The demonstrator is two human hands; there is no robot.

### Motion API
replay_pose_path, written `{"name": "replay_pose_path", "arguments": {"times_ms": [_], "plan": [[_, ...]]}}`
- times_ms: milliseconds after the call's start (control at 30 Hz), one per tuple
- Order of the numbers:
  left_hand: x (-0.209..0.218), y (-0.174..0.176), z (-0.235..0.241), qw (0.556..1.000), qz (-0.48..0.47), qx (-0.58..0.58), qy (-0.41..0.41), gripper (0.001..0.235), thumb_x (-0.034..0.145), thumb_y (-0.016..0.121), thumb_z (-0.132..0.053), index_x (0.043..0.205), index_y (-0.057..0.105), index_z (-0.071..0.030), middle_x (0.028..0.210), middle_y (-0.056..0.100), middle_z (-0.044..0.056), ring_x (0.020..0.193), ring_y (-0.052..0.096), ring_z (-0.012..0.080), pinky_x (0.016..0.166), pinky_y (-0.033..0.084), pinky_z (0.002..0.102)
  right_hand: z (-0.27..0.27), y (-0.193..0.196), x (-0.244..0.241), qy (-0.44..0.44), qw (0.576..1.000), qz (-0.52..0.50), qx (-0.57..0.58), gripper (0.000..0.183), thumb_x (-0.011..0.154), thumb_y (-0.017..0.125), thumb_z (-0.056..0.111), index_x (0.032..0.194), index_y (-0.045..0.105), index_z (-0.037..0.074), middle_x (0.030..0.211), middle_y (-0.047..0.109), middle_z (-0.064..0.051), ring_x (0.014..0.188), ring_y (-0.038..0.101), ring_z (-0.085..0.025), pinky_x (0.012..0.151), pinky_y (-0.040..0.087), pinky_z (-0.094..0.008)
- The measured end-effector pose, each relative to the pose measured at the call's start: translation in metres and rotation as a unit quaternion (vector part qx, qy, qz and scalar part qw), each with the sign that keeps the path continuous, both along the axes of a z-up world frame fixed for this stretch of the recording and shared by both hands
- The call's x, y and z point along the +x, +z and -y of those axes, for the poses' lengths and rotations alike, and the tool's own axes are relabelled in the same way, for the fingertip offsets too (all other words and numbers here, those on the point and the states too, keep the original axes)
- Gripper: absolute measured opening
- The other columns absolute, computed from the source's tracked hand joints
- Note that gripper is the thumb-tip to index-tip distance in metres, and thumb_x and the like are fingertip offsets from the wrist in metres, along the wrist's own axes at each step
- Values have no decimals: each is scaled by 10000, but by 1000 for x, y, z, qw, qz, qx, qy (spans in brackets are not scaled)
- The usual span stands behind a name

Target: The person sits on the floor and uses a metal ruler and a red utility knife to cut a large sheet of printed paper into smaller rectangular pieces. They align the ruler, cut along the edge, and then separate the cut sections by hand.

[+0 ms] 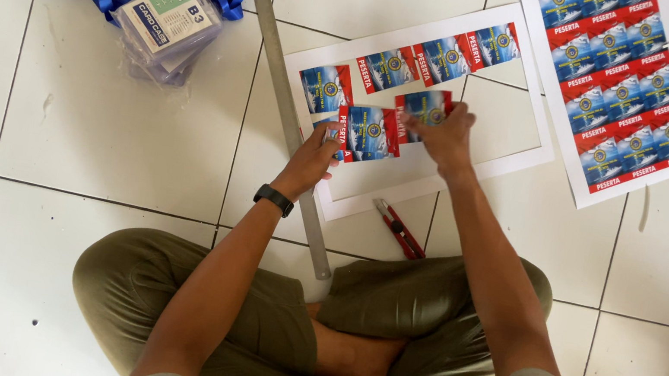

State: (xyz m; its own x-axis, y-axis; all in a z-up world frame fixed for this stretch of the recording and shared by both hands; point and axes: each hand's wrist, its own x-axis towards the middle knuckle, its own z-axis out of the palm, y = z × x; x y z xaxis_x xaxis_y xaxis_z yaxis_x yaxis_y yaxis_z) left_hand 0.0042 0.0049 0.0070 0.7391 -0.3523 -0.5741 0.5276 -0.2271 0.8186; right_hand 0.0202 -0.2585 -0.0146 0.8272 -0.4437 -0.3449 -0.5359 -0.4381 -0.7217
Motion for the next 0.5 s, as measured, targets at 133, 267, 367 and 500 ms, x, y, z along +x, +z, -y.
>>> {"name": "replay_pose_path", "arguments": {"times_ms": [133,267,367,500], "plan": [[4,-35,1,1000,-2,-18,10,590,965,476,-436,1502,479,-192,1296,582,253,1151,682,383,828,629,445,-50,-9,-16,9,1000,1,-7,980,698,1012,351,1356,425,-76,1292,355,-282,1271,515,-534,1042,512,-561],[6,-25,-6,999,-13,-1,41,552,959,476,-388,1473,484,-187,1194,608,239,1019,698,340,733,642,402,-88,-12,-22,42,986,-53,-150,993,710,956,391,1417,390,-18,1346,351,-229,1329,374,-471,1142,353,-525],[4,-11,-14,997,6,58,43,531,975,458,-388,1463,472,-181,1213,621,301,1030,708,385,748,658,433,-105,-11,-21,41,978,-102,-177,1039,730,922,464,1485,379,2,1381,354,-192,1349,324,-420,1139,317,-524],[3,-11,-13,996,17,77,47,585,974,424,-421,1487,426,-141,1278,609,346,1114,681,443,812,648,471,-117,-30,-18,75,968,-111,-214,914,711,911,421,1393,443,32,1335,404,-169,1309,349,-395,1100,338,-528]]}}
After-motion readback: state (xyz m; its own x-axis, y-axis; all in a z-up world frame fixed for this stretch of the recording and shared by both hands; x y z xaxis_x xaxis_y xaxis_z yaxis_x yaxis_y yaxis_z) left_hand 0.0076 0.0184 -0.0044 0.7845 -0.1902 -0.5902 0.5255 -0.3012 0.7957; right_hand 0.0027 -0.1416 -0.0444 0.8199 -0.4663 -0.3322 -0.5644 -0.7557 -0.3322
